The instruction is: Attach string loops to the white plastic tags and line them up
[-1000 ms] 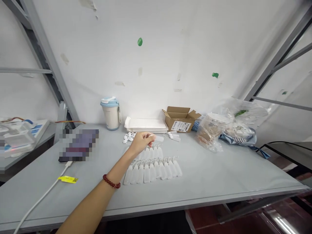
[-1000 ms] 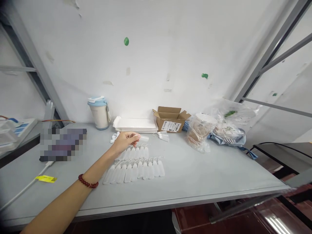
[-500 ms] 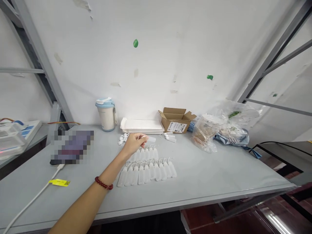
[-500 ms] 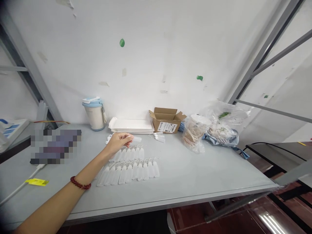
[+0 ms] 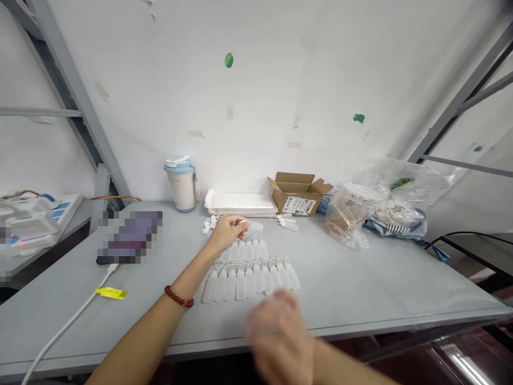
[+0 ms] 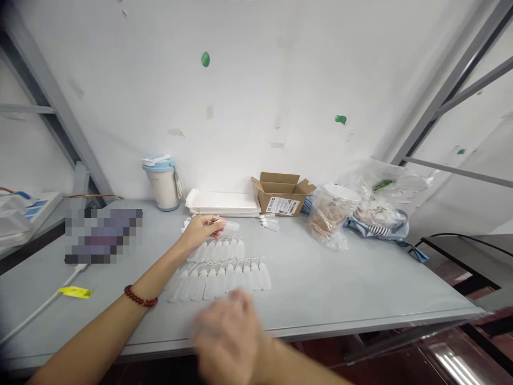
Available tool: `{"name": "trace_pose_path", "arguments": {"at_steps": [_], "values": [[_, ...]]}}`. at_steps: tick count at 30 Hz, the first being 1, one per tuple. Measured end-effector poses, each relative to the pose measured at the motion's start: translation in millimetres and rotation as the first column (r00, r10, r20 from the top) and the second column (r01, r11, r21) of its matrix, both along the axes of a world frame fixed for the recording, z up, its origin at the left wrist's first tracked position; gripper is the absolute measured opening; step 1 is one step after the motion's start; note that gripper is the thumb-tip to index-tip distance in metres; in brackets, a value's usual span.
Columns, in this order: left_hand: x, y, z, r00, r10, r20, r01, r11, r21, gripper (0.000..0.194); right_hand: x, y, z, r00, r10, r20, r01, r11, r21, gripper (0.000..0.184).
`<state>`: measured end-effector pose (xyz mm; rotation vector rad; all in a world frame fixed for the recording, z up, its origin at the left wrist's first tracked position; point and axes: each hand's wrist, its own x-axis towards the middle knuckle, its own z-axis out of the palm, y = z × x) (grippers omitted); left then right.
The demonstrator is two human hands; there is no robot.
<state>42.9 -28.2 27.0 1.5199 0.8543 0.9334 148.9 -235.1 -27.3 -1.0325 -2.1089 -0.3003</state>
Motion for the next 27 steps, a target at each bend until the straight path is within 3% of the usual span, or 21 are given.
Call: {"name": "trace_pose_path", "arguments": {"at_steps": [2, 3, 5, 7, 9, 15, 22, 27], "values": [[1, -4, 2.8, 0.999, -0.017, -0.029, 0.018, 1.000, 0.024, 0.026, 32, 59, 24.5, 0.991, -0.103, -0.084, 0.110, 0.991, 0.076, 0.020], [1, -6, 3.8, 0.999, -0.025, -0.044, 0.027, 0.999, 0.041, 0.026, 46, 85, 34.8, 0.981, -0.152, -0.124, 0.158, 0.986, 0.044, 0.018], [2, -8, 4.5, 0.997, -0.040, -0.061, 0.044, 0.997, 0.069, 0.025, 67, 123, 48.0, 0.957, -0.226, -0.180, 0.199, 0.967, -0.157, 0.023], [2, -9, 4.2, 0.996, -0.064, -0.065, 0.070, 0.994, 0.082, 0.025, 78, 140, 50.0, 0.931, -0.226, -0.287, 0.085, 0.898, -0.433, 0.029], [3, -9, 3.7, 0.994, -0.087, -0.060, 0.092, 0.991, 0.094, 0.025, 81, 140, 44.6, 0.903, -0.213, -0.372, -0.002, 0.866, -0.500, 0.032], [6, -14, 2.2, 0.992, -0.110, -0.056, 0.116, 0.987, 0.114, 0.023, 82, 129, 30.8, 0.889, -0.174, -0.424, -0.056, 0.877, -0.477, 0.028], [5, -14, -2.1, 0.977, -0.184, -0.109, 0.194, 0.977, 0.087, 0.027, 82, 137, 18.3, 0.891, -0.188, -0.413, 0.021, 0.927, -0.376, 0.019], [3, -14, -2.1, 0.968, -0.217, -0.130, 0.235, 0.961, 0.146, 0.033, 82, 136, 16.0, 0.899, -0.179, -0.399, 0.048, 0.947, -0.317, 0.018]]}}
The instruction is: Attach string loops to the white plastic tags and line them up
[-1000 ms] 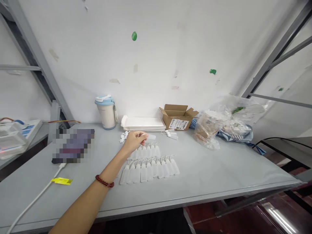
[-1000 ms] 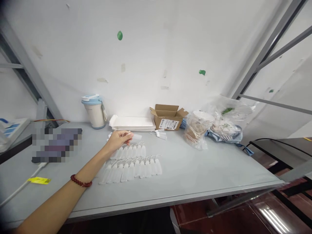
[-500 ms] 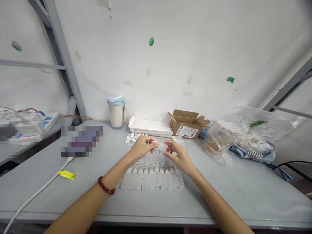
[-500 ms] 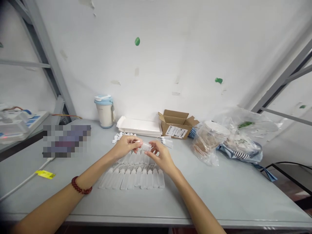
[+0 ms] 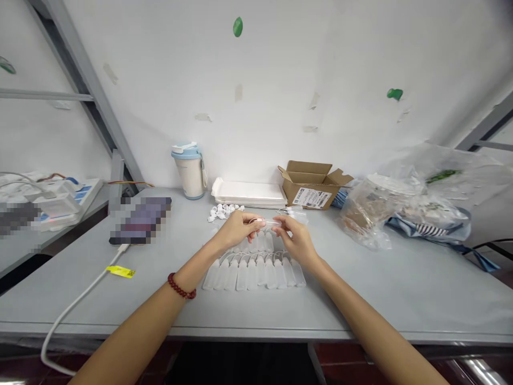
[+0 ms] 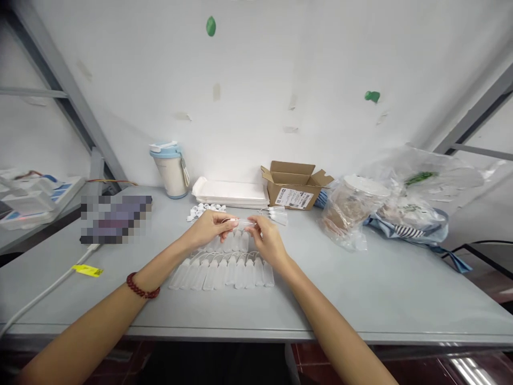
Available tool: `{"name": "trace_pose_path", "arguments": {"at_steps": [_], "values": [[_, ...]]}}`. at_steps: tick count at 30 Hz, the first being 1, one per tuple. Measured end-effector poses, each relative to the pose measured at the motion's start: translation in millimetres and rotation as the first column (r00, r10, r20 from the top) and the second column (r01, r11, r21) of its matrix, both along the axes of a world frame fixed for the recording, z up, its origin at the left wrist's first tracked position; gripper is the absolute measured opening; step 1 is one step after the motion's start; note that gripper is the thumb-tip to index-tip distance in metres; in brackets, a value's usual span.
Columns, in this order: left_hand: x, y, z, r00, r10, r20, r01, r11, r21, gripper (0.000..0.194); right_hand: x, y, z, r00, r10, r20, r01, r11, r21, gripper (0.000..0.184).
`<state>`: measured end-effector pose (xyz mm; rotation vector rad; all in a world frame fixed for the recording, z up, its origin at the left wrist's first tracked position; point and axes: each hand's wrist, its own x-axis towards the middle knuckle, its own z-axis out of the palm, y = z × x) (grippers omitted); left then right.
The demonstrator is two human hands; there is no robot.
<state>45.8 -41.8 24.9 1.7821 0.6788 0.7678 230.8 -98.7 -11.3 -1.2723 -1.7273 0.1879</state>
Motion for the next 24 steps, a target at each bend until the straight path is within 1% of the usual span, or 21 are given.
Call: {"name": "trace_pose_path", "arguments": {"at_steps": [3, 5, 9, 13, 15, 20, 24], "values": [[1, 1, 0.8, 1.000, -0.002, -0.007, 0.001, 0.999, -0.042, 0.036, 1, 1, -0.6, 1.000, -0.018, -0.001, 0.018, 1.000, 0.002, 0.018], [2, 1, 1.0, 1.000, 0.019, -0.007, -0.020, 0.997, -0.074, 0.036, 2, 2, -0.8, 1.000, -0.024, -0.004, 0.024, 1.000, -0.002, 0.018], [4, 2, 0.5, 0.996, 0.091, 0.020, -0.088, 0.991, -0.097, 0.037, 2, 3, -0.1, 1.000, -0.020, -0.016, 0.020, 1.000, 0.012, 0.016], [2, 1, 2.3, 0.995, 0.100, 0.021, -0.097, 0.989, -0.115, 0.037, 1, 1, 2.8, 0.999, -0.006, -0.033, 0.007, 1.000, 0.017, 0.015], [0, 1, 3.7, 0.997, 0.081, 0.009, -0.080, 0.993, -0.087, 0.038, 0, 0, 4.9, 0.999, 0.007, -0.045, -0.008, 1.000, -0.018, 0.015], [-2, 4, 1.1, 0.998, 0.063, -0.030, -0.061, 0.996, 0.067, 0.039, 1, -2, 9.7, 0.997, 0.033, -0.067, -0.041, 0.993, -0.114, 0.017], [0, 6, -4.1, 0.996, 0.093, -0.002, -0.092, 0.991, 0.099, 0.036, 0, -1, 10.8, 0.995, 0.016, -0.099, -0.031, 0.988, -0.150, 0.019]]}}
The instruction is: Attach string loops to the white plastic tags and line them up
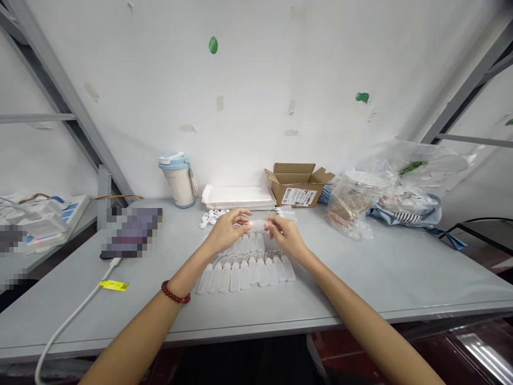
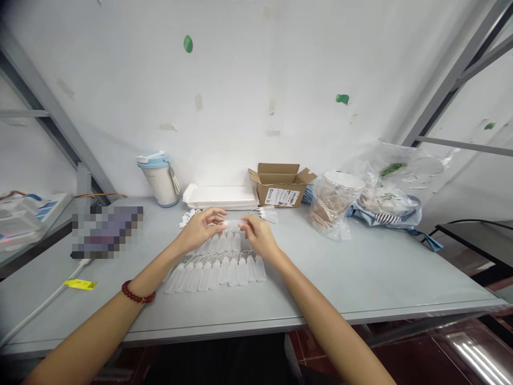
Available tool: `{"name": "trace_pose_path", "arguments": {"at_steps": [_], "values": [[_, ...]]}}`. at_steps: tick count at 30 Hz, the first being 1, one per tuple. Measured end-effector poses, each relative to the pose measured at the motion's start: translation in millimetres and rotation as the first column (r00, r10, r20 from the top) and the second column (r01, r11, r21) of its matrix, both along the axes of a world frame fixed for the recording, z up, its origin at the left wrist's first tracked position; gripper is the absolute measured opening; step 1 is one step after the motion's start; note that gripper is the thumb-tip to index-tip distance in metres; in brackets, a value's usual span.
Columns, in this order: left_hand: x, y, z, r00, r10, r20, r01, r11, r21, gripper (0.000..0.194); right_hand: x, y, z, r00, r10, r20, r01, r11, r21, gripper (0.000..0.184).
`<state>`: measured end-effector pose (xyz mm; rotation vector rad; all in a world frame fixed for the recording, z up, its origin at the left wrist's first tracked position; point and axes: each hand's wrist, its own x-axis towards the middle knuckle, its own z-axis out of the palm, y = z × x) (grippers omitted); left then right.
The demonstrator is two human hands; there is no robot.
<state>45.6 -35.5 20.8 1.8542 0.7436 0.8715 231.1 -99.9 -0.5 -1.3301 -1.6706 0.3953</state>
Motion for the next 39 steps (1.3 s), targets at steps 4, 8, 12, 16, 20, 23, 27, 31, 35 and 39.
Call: {"name": "trace_pose_path", "arguments": {"at_steps": [4, 8, 12, 16, 20, 23, 27, 31, 35, 39], "values": [[2, -1, 0.5, 0.998, 0.061, 0.025, -0.060, 0.998, -0.027, 0.032, 0, 0, -0.8, 0.999, -0.020, -0.025, 0.020, 1.000, -0.007, 0.021], [2, -2, 1.0, 0.998, -0.004, -0.069, -0.002, 0.997, -0.082, 0.037, -1, 0, -1.3, 0.999, -0.031, -0.040, 0.032, 0.999, 0.008, 0.022], [3, -3, -1.4, 0.987, -0.013, -0.163, 0.014, 1.000, 0.004, 0.038, -2, -1, -0.7, 0.995, -0.013, -0.097, 0.013, 1.000, -0.009, 0.024], [4, -6, -0.7, 0.981, 0.052, -0.187, -0.017, 0.983, 0.184, 0.029, -2, -1, 0.9, 0.987, -0.024, -0.162, 0.015, 0.998, -0.058, 0.028], [3, -8, -0.8, 0.973, 0.088, -0.213, -0.010, 0.940, 0.340, 0.022, -1, -1, 2.2, 0.977, -0.017, -0.214, -0.007, 0.994, -0.109, 0.038], [2, -7, -3.4, 0.967, 0.105, -0.231, -0.001, 0.913, 0.407, 0.022, 0, 0, 2.2, 0.970, 0.004, -0.243, -0.045, 0.986, -0.163, 0.044], [3, -9, -4.4, 0.965, 0.112, -0.237, -0.003, 0.910, 0.415, 0.022, -2, 2, 0.6, 0.958, 0.007, -0.286, -0.065, 0.979, -0.194, 0.043], [4, -12, -0.9, 0.974, 0.082, -0.210, -0.007, 0.943, 0.334, 0.025, -6, 1, -0.5, 0.969, 0.009, -0.248, -0.037, 0.993, -0.108, 0.038], [4, -12, 1.5, 0.980, 0.035, -0.196, 0.001, 0.984, 0.179, 0.033, -9, -3, 1.6, 0.988, 0.009, -0.153, -0.013, 1.000, -0.028, 0.030], [6, -12, 2.6, 0.982, 0.000, -0.189, 0.016, 0.996, 0.083, 0.040, -7, -6, 4.7, 0.986, 0.031, -0.161, -0.042, 0.997, -0.069, 0.027]]}}
